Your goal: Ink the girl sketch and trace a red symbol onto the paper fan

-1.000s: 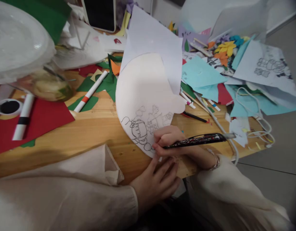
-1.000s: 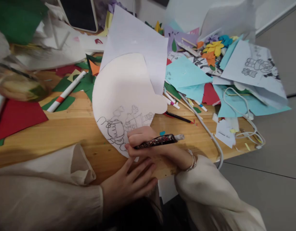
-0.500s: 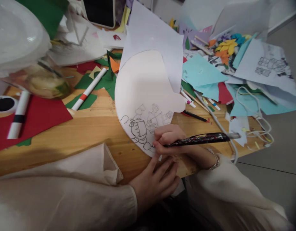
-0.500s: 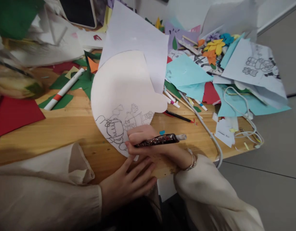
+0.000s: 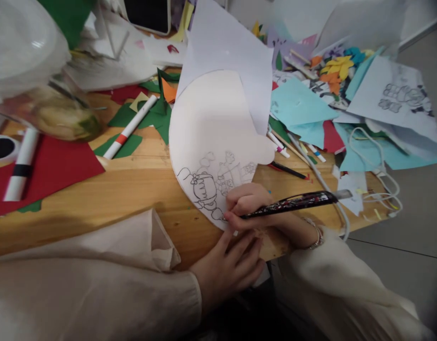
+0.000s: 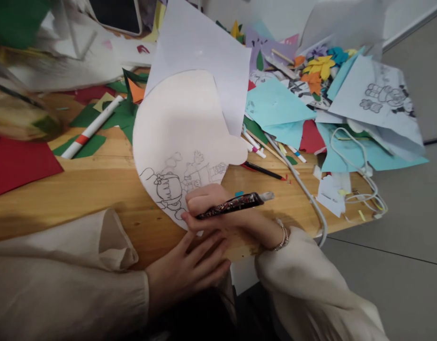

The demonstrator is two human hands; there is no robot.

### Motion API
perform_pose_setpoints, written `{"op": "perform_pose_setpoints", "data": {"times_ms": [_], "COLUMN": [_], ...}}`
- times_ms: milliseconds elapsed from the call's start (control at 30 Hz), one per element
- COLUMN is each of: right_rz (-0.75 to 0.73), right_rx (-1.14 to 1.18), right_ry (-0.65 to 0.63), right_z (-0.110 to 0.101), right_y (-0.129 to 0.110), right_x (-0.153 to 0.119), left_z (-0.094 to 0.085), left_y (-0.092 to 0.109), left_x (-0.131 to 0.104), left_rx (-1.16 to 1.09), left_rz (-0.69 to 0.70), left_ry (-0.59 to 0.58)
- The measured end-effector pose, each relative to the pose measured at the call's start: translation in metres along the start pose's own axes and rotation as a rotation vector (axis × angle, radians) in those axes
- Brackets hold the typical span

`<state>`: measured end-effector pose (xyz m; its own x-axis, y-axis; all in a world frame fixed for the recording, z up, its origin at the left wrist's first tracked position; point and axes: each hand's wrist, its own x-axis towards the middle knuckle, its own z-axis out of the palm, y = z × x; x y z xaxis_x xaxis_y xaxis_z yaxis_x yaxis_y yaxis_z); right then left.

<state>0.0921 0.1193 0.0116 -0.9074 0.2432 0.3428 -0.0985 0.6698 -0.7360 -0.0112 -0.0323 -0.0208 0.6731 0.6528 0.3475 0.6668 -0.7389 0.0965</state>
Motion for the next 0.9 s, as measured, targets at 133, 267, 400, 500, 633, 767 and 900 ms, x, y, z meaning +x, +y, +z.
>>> {"op": "perform_pose_setpoints", "data": {"times_ms": [133,267,400,500,633,767,900], "right_rz": [-0.004,0.086,0.086,0.104,0.119,0.158,0.228], "right_rx": [-0.013,-0.063,-0.104,-0.093,-0.071,-0.065,-0.043], "right_ry": [-0.017,-0.08,-0.079,-0.081,-0.098,-0.136,-0.168], "right_z": [-0.002,-0.005,-0.005,-0.005,-0.006,-0.006,-0.008], "right_y": [-0.003,-0.008,-0.009,-0.008,-0.008,-0.008,-0.011], "right_x": [0.002,0.003,0.003,0.003,0.003,0.002,0.003], "left_z": [0.0,0.001,0.0,-0.001,-0.001,0.0,-0.001], "left_y": [-0.001,-0.001,0.0,0.0,0.0,0.001,0.001], "left_x": [0.0,0.0,0.0,0.0,0.0,0.0,0.0], "left_rx": [0.002,0.002,0.0,0.001,0.007,0.005,0.005], "left_rz": [0.013,0.013,0.014,0.006,0.001,0.0,0.014], "left_ry": [0.011,0.01,0.002,0.003,0.008,-0.013,-0.016]}}
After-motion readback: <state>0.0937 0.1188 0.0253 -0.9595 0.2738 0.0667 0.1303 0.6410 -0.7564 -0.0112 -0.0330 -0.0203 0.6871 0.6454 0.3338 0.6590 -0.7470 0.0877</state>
